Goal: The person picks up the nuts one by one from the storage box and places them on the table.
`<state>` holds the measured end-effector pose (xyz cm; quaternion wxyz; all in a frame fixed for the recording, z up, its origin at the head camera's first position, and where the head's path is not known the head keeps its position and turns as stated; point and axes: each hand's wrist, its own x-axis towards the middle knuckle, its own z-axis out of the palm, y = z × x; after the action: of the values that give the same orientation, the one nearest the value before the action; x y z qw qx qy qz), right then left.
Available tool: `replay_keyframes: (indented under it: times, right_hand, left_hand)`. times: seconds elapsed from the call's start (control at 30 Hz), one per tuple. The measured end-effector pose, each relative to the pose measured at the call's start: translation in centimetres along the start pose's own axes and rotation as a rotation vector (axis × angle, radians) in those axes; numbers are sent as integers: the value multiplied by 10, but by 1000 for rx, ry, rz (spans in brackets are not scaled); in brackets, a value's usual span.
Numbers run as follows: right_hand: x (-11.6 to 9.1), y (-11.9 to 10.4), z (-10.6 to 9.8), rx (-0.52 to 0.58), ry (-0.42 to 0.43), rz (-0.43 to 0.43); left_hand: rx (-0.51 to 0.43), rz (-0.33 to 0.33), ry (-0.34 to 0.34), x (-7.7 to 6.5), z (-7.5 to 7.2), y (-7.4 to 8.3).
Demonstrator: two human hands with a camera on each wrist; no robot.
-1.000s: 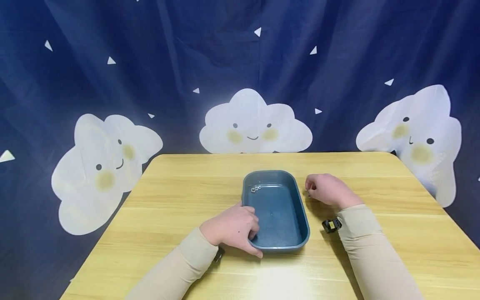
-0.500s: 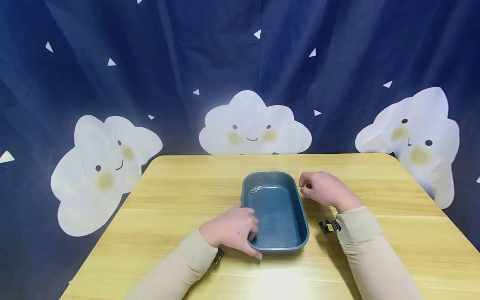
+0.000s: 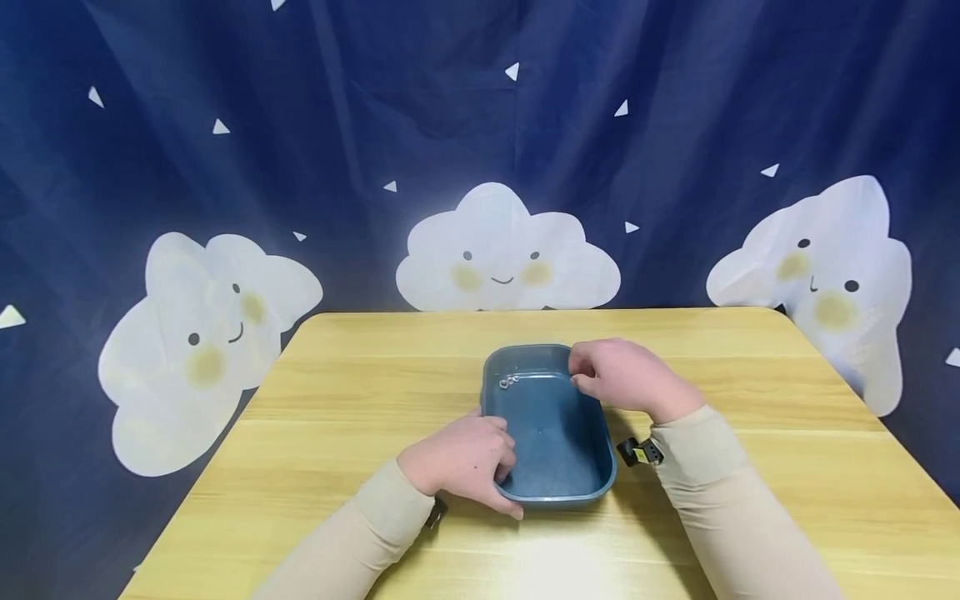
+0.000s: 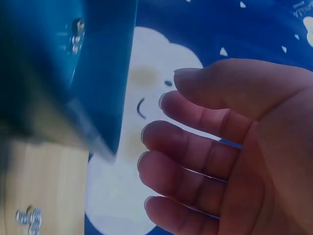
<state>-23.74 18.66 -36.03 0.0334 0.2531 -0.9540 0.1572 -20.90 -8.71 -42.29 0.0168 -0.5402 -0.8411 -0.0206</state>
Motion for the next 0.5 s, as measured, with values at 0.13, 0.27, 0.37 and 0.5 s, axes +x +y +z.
replay_keyframes:
  times: [0.13,0.27,0.37,0.5]
  right_hand:
    - [9,-9,3,-2,-29,-19]
    - [18,-18,6,-2,-68,-15]
    - [25,-23,8,-16,-91,-10]
    - [35,-26,14,-36,-119,-14]
  left_hand:
    - [-2,0,3,0,1,0]
    - [-3,2,6,0,1,0]
    - [0,6,11,0,2,-1]
    - [1,10,17,0,2,-1]
